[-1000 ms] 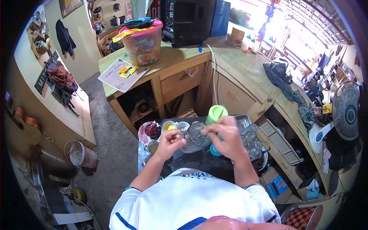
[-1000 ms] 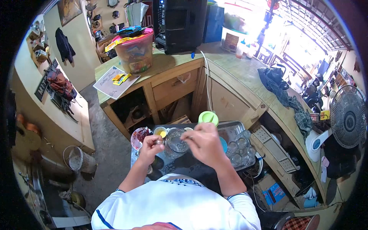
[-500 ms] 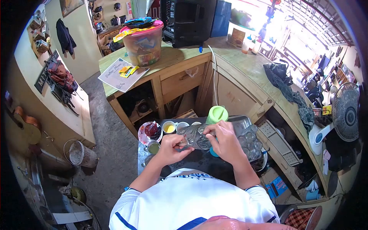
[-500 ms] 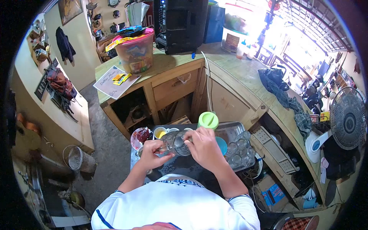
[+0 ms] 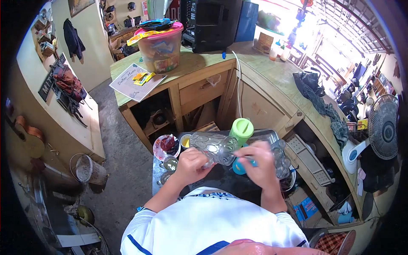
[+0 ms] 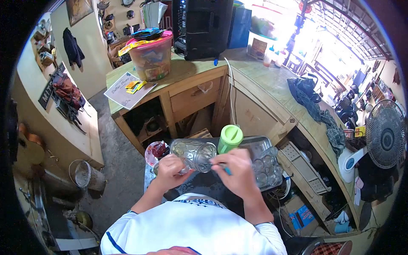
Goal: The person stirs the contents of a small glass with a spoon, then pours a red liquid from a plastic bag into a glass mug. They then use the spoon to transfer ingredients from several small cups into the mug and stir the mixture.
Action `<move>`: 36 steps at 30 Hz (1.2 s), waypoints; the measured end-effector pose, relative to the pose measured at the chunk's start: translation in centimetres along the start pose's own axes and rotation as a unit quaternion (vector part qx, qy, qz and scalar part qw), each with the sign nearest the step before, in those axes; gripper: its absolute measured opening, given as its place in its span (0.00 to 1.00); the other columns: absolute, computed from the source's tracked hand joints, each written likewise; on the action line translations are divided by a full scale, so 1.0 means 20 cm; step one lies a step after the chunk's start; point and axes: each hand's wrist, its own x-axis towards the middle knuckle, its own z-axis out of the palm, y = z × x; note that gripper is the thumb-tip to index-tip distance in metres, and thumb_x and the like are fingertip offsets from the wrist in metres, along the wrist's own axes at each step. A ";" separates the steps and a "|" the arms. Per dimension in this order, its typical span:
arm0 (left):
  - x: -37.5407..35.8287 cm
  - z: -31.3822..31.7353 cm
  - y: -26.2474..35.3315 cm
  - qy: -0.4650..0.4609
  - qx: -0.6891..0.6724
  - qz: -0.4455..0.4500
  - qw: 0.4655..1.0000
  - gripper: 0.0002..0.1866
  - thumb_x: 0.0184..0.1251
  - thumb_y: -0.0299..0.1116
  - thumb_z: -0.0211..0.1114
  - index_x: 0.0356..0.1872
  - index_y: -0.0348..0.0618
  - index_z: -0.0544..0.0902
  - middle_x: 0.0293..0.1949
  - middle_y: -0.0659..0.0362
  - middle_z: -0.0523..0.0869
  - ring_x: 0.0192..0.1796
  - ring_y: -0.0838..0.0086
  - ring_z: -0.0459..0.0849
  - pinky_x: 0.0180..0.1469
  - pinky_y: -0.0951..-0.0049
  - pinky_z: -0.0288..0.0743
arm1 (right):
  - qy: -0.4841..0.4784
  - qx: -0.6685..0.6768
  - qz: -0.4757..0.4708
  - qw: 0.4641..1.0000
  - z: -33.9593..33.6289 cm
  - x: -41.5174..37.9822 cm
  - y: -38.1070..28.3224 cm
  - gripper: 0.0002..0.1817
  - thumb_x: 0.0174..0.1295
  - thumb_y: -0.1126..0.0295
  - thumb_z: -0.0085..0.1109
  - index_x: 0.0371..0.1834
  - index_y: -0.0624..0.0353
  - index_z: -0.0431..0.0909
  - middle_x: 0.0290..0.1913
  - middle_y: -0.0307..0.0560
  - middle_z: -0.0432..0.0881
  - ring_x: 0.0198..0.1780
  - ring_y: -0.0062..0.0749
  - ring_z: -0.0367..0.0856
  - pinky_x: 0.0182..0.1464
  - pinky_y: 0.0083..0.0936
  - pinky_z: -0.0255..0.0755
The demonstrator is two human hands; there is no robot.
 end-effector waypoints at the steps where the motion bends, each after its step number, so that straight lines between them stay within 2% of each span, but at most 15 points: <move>1: 0.01 0.00 0.01 -0.002 0.014 0.021 1.000 0.13 0.39 0.25 0.75 0.19 0.43 0.74 0.17 0.60 0.77 0.22 0.66 0.78 0.27 0.69 0.70 | -0.028 0.045 -0.019 0.998 0.08 -0.01 0.05 0.17 0.64 0.55 0.60 0.32 0.60 0.83 0.29 0.40 0.85 0.29 0.27 0.75 0.37 0.25 0.67; 2: 0.01 0.00 0.01 -0.004 0.029 0.045 0.999 0.13 0.37 0.24 0.74 0.20 0.43 0.74 0.18 0.60 0.78 0.23 0.66 0.79 0.29 0.69 0.71 | -0.026 0.045 -0.019 0.998 0.08 -0.04 0.05 0.17 0.64 0.55 0.60 0.32 0.60 0.83 0.29 0.40 0.85 0.29 0.27 0.75 0.37 0.25 0.67; 5: -0.01 0.02 -0.02 0.003 0.056 0.058 0.997 0.12 0.36 0.24 0.72 0.21 0.43 0.75 0.20 0.60 0.79 0.25 0.66 0.81 0.31 0.68 0.72 | 0.089 0.352 0.210 0.908 -0.02 -0.13 0.06 0.27 0.73 0.51 0.47 0.40 0.68 0.84 0.23 0.36 0.78 0.17 0.11 0.61 0.19 0.13 0.53; 8: 0.00 0.03 -0.01 0.018 0.080 0.062 0.995 0.11 0.37 0.23 0.71 0.22 0.44 0.76 0.22 0.60 0.81 0.27 0.67 0.81 0.32 0.68 0.72 | -0.001 0.345 0.298 0.890 0.01 -0.11 0.06 0.27 0.73 0.52 0.46 0.43 0.70 0.83 0.22 0.39 0.79 0.16 0.11 0.59 0.19 0.13 0.51; 10: 0.00 0.04 0.00 0.016 0.087 0.056 0.995 0.11 0.38 0.23 0.71 0.22 0.44 0.76 0.22 0.60 0.81 0.27 0.67 0.82 0.32 0.68 0.72 | -0.048 0.396 0.282 0.872 0.12 -0.16 0.13 0.26 0.74 0.54 0.44 0.46 0.71 0.81 0.29 0.47 0.84 0.16 0.12 0.58 0.19 0.13 0.50; 12: 0.01 0.03 0.00 0.015 0.097 0.053 0.994 0.10 0.38 0.23 0.71 0.22 0.44 0.76 0.22 0.60 0.82 0.27 0.67 0.82 0.32 0.68 0.72 | 0.065 0.588 0.357 0.722 0.11 -0.17 0.18 0.25 0.74 0.55 0.44 0.51 0.71 0.78 0.40 0.54 0.85 0.15 0.13 0.57 0.19 0.13 0.52; 16: 0.01 0.04 0.00 0.027 0.099 0.033 0.994 0.10 0.38 0.23 0.71 0.22 0.43 0.76 0.21 0.60 0.81 0.27 0.66 0.82 0.31 0.69 0.72 | 0.068 0.573 0.375 0.726 0.13 -0.20 0.23 0.26 0.74 0.54 0.42 0.52 0.72 0.76 0.46 0.58 0.84 0.16 0.13 0.56 0.20 0.16 0.55; 21: 0.01 0.05 0.01 0.019 0.116 0.021 0.993 0.10 0.39 0.24 0.71 0.22 0.44 0.77 0.21 0.59 0.81 0.27 0.66 0.83 0.32 0.69 0.73 | 0.091 0.685 0.336 0.640 0.11 -0.22 0.28 0.23 0.74 0.58 0.44 0.53 0.71 0.75 0.50 0.57 0.83 0.16 0.13 0.56 0.21 0.16 0.55; 25: 0.01 0.07 0.01 -0.002 0.108 0.021 0.994 0.10 0.40 0.25 0.71 0.23 0.44 0.77 0.22 0.59 0.82 0.28 0.67 0.84 0.32 0.69 0.73 | 0.057 0.567 0.413 0.710 0.18 -0.19 0.15 0.25 0.74 0.55 0.43 0.48 0.71 0.78 0.47 0.58 0.84 0.16 0.12 0.58 0.20 0.15 0.55; 28: 0.01 0.07 0.01 -0.014 0.112 0.025 0.993 0.10 0.40 0.25 0.71 0.23 0.44 0.77 0.23 0.59 0.83 0.28 0.67 0.84 0.32 0.69 0.73 | 0.068 0.567 0.353 0.741 0.15 -0.21 0.21 0.25 0.74 0.55 0.44 0.47 0.71 0.78 0.45 0.56 0.84 0.16 0.12 0.57 0.20 0.14 0.55; 30: 0.00 0.07 0.00 -0.006 0.114 0.022 0.993 0.10 0.40 0.25 0.71 0.23 0.44 0.77 0.23 0.59 0.83 0.28 0.67 0.84 0.32 0.69 0.73 | 0.110 0.610 0.344 0.705 0.10 -0.22 0.30 0.25 0.74 0.55 0.45 0.49 0.71 0.78 0.44 0.55 0.85 0.16 0.12 0.57 0.20 0.13 0.54; 32: -0.01 0.09 -0.01 0.002 0.094 0.011 0.995 0.10 0.40 0.24 0.71 0.23 0.44 0.77 0.23 0.59 0.83 0.28 0.66 0.84 0.31 0.68 0.73 | 0.125 0.572 0.352 0.730 0.10 -0.21 0.28 0.24 0.74 0.56 0.46 0.50 0.72 0.78 0.39 0.51 0.85 0.16 0.12 0.57 0.20 0.13 0.53; 33: 0.00 0.09 0.00 0.002 0.093 0.011 0.996 0.10 0.40 0.24 0.71 0.23 0.44 0.77 0.23 0.59 0.83 0.28 0.66 0.84 0.31 0.68 0.73 | 0.015 0.526 0.357 0.771 0.11 -0.18 0.20 0.26 0.73 0.55 0.47 0.50 0.73 0.77 0.29 0.44 0.81 0.15 0.13 0.55 0.21 0.17 0.52; 34: 0.01 0.09 0.01 -0.005 0.097 0.011 0.995 0.10 0.39 0.24 0.72 0.23 0.44 0.77 0.22 0.59 0.82 0.27 0.66 0.83 0.31 0.68 0.73 | -0.022 0.575 0.364 0.732 0.17 -0.19 0.15 0.28 0.72 0.53 0.47 0.51 0.74 0.77 0.24 0.38 0.77 0.15 0.14 0.55 0.21 0.16 0.52; 36: 0.01 0.09 0.01 -0.014 0.101 0.013 0.995 0.11 0.39 0.24 0.72 0.23 0.44 0.77 0.21 0.60 0.82 0.26 0.66 0.83 0.30 0.68 0.72 | -0.009 0.557 0.328 0.763 0.16 -0.20 0.18 0.28 0.72 0.52 0.48 0.50 0.74 0.78 0.19 0.35 0.74 0.15 0.13 0.55 0.21 0.16 0.53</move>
